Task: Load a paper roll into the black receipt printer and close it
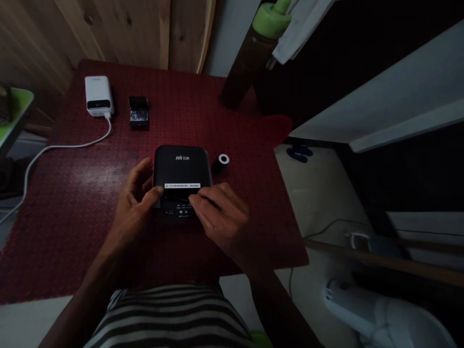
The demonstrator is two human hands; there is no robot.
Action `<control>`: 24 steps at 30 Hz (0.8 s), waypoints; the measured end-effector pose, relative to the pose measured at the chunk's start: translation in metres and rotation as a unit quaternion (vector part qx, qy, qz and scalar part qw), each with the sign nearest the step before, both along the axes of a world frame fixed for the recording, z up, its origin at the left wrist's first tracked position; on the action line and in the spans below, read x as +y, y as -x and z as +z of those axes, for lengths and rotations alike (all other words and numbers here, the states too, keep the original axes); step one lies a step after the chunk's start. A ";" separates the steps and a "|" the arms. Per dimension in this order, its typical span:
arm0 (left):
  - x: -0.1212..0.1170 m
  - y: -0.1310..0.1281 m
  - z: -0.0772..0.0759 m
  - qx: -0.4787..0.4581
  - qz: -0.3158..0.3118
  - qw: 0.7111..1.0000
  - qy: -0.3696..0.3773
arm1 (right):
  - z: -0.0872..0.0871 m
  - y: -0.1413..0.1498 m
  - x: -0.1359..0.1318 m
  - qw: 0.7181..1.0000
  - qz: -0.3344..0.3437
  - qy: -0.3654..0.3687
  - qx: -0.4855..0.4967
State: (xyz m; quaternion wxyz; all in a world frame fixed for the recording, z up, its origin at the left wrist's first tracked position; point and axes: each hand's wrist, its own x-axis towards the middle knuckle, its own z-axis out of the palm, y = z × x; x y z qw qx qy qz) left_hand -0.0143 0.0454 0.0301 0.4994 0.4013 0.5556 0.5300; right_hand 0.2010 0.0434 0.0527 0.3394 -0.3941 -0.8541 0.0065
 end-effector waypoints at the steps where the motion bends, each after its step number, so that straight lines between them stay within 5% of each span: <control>1: -0.001 0.000 -0.001 -0.009 -0.003 1.000 0.011 | 0.001 0.000 0.000 1.000 -0.003 -0.006 0.008; 8: -0.002 -0.002 -0.004 -0.033 -0.016 0.999 0.021 | 0.008 0.000 -0.006 0.997 0.000 0.079 0.024; 18: -0.010 -0.001 -0.003 -0.037 0.005 0.998 0.042 | 0.000 -0.002 -0.010 0.992 0.003 0.079 0.103; 24: -0.028 0.002 0.004 -0.058 0.005 0.996 0.063 | -0.023 -0.015 -0.036 0.967 -0.102 0.089 0.217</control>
